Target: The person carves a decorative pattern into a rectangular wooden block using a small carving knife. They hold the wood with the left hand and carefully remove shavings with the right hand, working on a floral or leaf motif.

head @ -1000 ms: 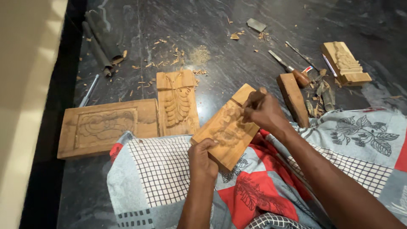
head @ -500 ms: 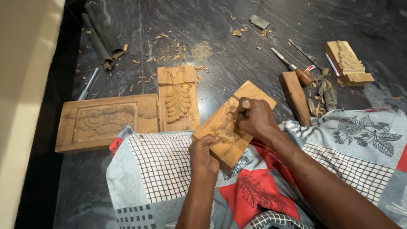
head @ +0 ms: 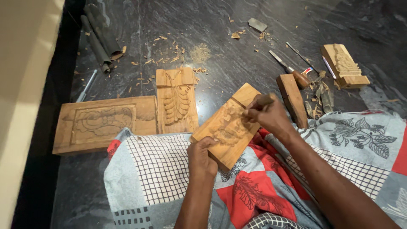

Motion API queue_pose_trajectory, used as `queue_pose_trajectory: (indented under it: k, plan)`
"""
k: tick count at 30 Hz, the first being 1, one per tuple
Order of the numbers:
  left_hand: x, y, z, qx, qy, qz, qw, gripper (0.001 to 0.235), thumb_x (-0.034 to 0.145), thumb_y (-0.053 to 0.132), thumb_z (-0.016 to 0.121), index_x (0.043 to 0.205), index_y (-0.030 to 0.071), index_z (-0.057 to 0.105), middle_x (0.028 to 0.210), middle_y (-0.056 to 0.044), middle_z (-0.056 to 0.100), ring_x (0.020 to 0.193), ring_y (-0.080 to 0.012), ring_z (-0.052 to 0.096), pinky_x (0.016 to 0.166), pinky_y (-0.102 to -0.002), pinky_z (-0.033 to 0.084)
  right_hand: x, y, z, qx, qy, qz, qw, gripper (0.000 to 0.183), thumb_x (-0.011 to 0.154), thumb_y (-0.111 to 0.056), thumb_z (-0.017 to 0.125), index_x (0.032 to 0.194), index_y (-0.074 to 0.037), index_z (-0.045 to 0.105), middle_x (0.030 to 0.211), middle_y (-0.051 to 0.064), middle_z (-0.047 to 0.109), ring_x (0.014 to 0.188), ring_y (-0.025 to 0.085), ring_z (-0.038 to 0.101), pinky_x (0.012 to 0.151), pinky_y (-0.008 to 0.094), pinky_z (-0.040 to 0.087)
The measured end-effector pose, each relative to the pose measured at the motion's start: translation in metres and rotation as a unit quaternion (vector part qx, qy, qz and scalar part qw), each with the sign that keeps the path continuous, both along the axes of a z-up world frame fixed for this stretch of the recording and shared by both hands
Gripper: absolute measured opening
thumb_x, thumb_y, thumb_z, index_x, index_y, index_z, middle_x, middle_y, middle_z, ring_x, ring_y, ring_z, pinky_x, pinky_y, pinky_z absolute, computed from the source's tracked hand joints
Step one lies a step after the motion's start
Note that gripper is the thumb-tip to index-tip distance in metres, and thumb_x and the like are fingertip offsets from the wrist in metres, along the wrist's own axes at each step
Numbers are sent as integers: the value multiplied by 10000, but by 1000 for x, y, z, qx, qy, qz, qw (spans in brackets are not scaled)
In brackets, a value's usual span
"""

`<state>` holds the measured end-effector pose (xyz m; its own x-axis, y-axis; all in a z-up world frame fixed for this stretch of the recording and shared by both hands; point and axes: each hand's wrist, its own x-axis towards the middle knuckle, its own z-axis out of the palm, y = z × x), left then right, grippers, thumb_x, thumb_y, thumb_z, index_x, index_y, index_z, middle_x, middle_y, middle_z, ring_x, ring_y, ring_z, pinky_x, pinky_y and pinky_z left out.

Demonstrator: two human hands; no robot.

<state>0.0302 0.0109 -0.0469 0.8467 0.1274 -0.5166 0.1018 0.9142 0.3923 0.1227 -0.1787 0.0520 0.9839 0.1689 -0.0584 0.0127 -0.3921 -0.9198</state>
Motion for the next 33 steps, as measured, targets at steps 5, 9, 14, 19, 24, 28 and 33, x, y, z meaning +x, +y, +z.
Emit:
queue_pose_trajectory:
  k: [5,9,14,19,24,28,33]
  plan:
    - [0,2,4,3,14,2,1000,382,626,-118,623,999,-66,682,849,-123,695,765,-264,687,752,-370,577,-3,11,-1,-26,-24,16,999,77,820,43,719,749,55,691,730,109,734,672,176,723,609,306,572]
    - [-2,0,10,-5,6,3,1000,448,621,-121,607,1058,-66,689,921,-120,727,810,-254,709,781,-361,584,-6,10,3,3,-22,43,999,73,810,27,706,744,43,680,731,97,713,666,185,736,604,318,582]
    - [-1,3,16,-6,16,-5,1000,461,627,-112,611,1080,-72,688,933,-129,713,829,-272,703,784,-377,586,-10,21,10,-230,-77,8,970,105,774,-97,744,871,-61,766,789,104,765,684,210,718,645,357,557]
    - [-2,3,18,-7,26,-9,1000,458,619,-111,612,1068,-61,688,916,-117,710,819,-271,704,779,-392,590,-23,33,16,-304,-64,10,951,105,823,-158,743,896,-83,739,815,119,771,687,205,728,643,368,556]
    - [-3,2,14,-5,9,-1,1000,442,623,-104,609,1056,-70,693,915,-117,723,817,-261,705,780,-372,583,-30,34,14,-228,-97,27,968,117,784,-136,769,831,-53,702,807,83,783,685,176,742,625,340,559]
    - [-2,1,9,5,4,5,1000,411,632,-105,619,1036,-75,688,883,-126,700,794,-264,693,768,-375,581,-25,26,13,-183,-100,58,976,112,826,-117,725,830,-32,651,787,62,778,705,151,733,613,309,566]
    - [0,0,5,-2,11,5,1000,394,629,-110,618,1013,-73,701,888,-121,711,788,-263,698,756,-374,582,-20,18,10,-285,-103,85,949,119,809,-125,773,862,-48,698,716,91,729,590,164,672,572,332,525]
